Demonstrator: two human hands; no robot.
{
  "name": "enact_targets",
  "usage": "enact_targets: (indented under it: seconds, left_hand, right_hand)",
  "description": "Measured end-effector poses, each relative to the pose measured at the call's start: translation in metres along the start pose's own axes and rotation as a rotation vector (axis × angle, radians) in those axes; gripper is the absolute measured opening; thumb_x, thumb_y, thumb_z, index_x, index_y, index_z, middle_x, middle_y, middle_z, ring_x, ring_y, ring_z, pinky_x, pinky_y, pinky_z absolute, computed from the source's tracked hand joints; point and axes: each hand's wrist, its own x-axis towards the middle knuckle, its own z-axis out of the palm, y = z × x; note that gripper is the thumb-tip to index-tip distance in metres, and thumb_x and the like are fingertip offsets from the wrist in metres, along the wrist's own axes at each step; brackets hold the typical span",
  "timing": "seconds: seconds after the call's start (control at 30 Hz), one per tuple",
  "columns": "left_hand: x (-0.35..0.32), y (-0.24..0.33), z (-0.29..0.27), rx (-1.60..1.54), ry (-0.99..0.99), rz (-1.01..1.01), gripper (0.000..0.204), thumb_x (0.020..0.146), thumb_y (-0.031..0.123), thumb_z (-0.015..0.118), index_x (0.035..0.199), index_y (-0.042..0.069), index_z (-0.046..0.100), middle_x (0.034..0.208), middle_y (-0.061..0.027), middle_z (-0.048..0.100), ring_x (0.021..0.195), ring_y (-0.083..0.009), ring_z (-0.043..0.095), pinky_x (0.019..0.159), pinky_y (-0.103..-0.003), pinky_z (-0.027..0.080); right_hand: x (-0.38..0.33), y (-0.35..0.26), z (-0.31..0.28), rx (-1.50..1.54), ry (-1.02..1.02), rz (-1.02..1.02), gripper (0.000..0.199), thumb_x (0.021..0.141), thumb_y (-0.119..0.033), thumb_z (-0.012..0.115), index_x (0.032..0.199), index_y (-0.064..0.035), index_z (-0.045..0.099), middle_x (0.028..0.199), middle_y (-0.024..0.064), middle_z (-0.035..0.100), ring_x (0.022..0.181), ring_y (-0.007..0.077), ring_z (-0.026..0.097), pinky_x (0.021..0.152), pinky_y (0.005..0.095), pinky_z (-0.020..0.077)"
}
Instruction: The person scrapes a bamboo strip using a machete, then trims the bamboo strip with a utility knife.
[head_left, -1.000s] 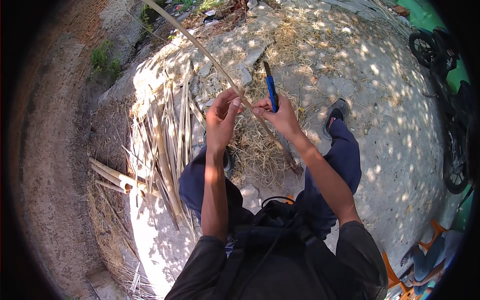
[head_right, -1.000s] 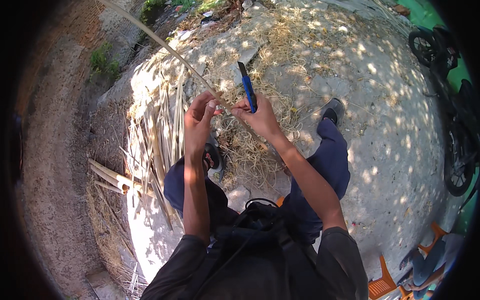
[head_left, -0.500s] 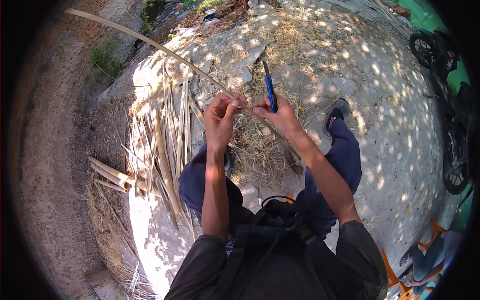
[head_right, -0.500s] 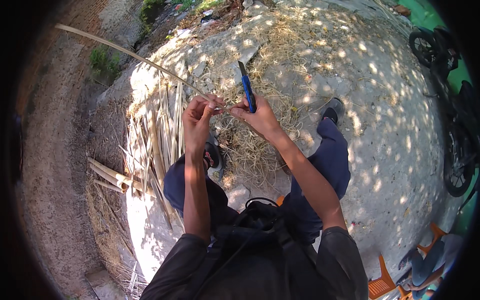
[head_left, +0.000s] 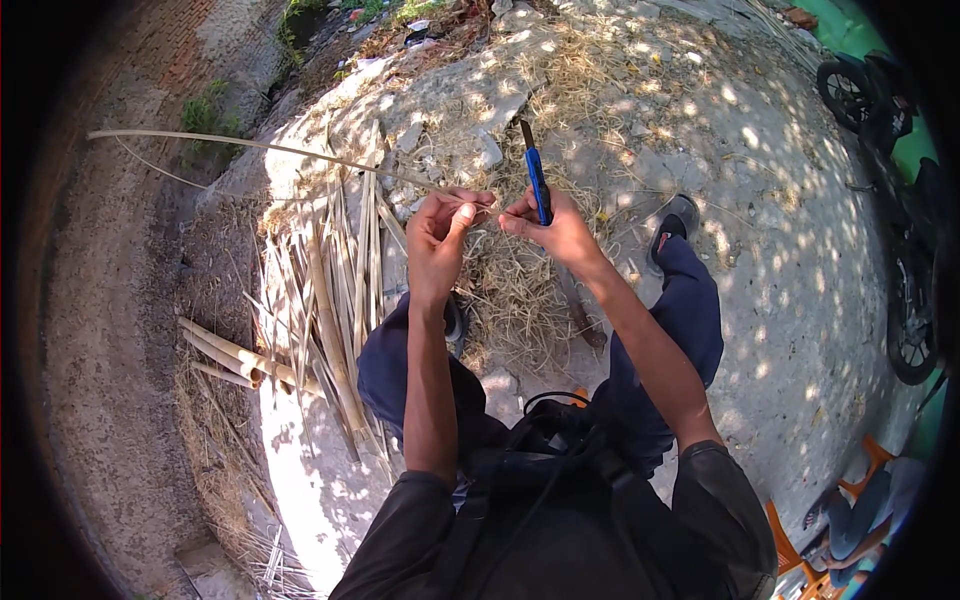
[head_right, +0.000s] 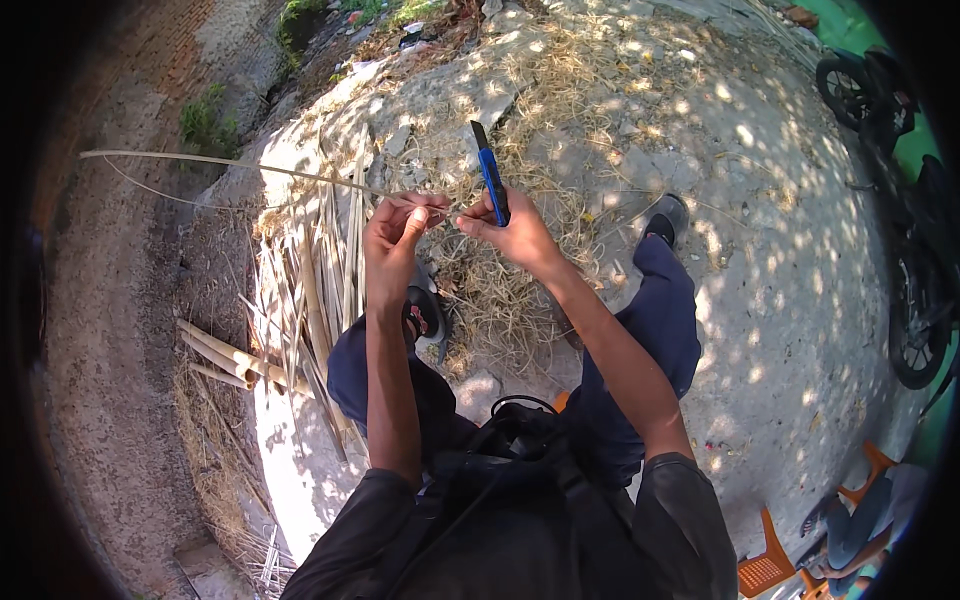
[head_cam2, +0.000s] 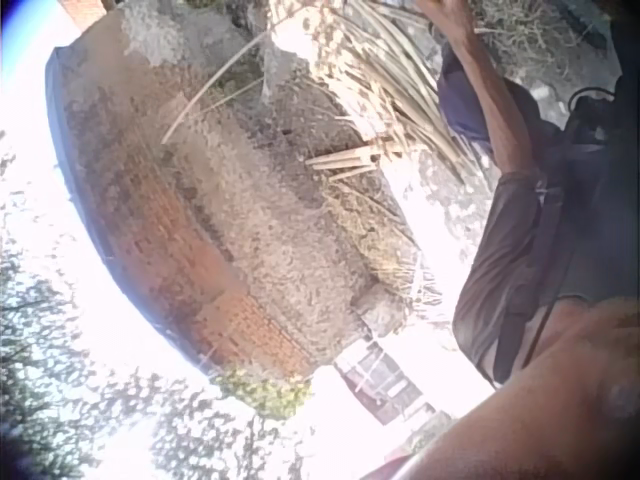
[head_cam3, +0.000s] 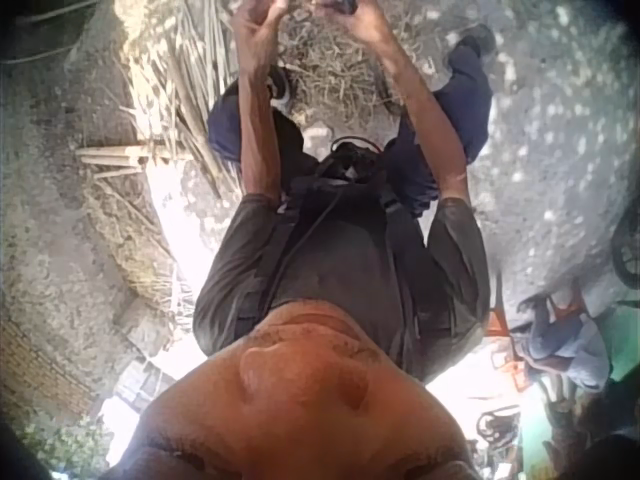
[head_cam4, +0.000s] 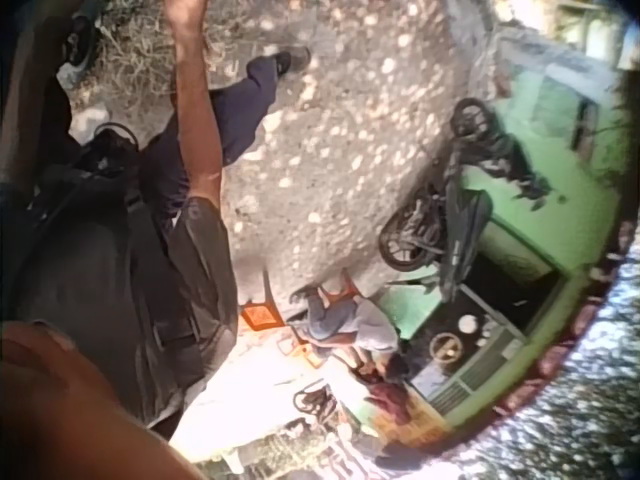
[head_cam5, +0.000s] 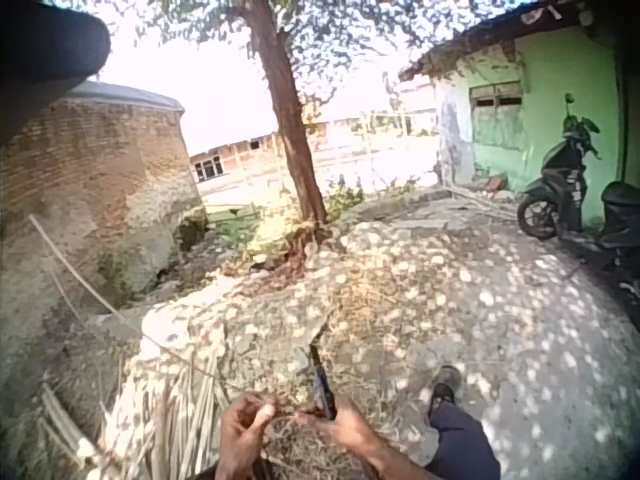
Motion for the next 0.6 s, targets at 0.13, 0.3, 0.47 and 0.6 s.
enact_targets:
  seconds: [0.13, 0.3, 0.47, 0.6]
  left_hand:
    - [-0.003, 0.0, -0.003, -0.02, -0.016, 0.013, 0.012, 0.106, 0.008, 0.059, 0.114, -0.001, 0.061, 0.119, -0.0175, 0.072, 0.115, -0.0233, 0.069, 0.102, -0.038, 0.055]
    - [-0.008, 0.012, -0.005, 0.063, -0.023, -0.022, 0.02, 0.107, 0.011, 0.059, 0.124, 0.001, 0.061, 0.127, -0.0152, 0.07, 0.118, -0.022, 0.067, 0.103, -0.039, 0.054]
    - [-0.033, 0.038, -0.016, 0.507, -0.036, -0.086, 0.031, 0.102, 0.015, 0.067, 0.129, -0.001, 0.062, 0.125, -0.0176, 0.071, 0.118, -0.026, 0.068, 0.098, -0.039, 0.056]
    - [-0.063, 0.098, -0.012, 1.037, -0.338, -0.211, 0.038, 0.093, 0.012, 0.075, 0.129, 0.002, 0.064, 0.124, -0.0185, 0.07, 0.113, -0.0262, 0.07, 0.085, -0.04, 0.058]
  right_hand:
    - [0.002, -0.001, -0.003, -0.011, -0.026, -0.018, 0.039, 0.089, -0.004, 0.082, 0.089, -0.0103, 0.043, 0.1, 0.0122, 0.075, 0.095, 0.0173, 0.073, 0.085, 0.0311, 0.0585]
    - [0.006, 0.009, 0.0, 0.037, 0.036, -0.087, 0.036, 0.089, -0.007, 0.082, 0.086, -0.0084, 0.047, 0.099, 0.0129, 0.076, 0.089, 0.0152, 0.072, 0.08, 0.0305, 0.0575]
    - [0.004, 0.002, 0.004, -0.066, 0.127, -0.222, 0.029, 0.088, -0.013, 0.085, 0.093, -0.0034, 0.058, 0.092, 0.0102, 0.078, 0.083, 0.013, 0.071, 0.074, 0.0309, 0.0562]
    - [0.002, -0.017, 0.001, -0.41, 0.116, -0.222, 0.035, 0.085, -0.013, 0.087, 0.107, 0.0011, 0.063, 0.09, 0.0077, 0.079, 0.082, 0.0149, 0.073, 0.075, 0.0328, 0.0568]
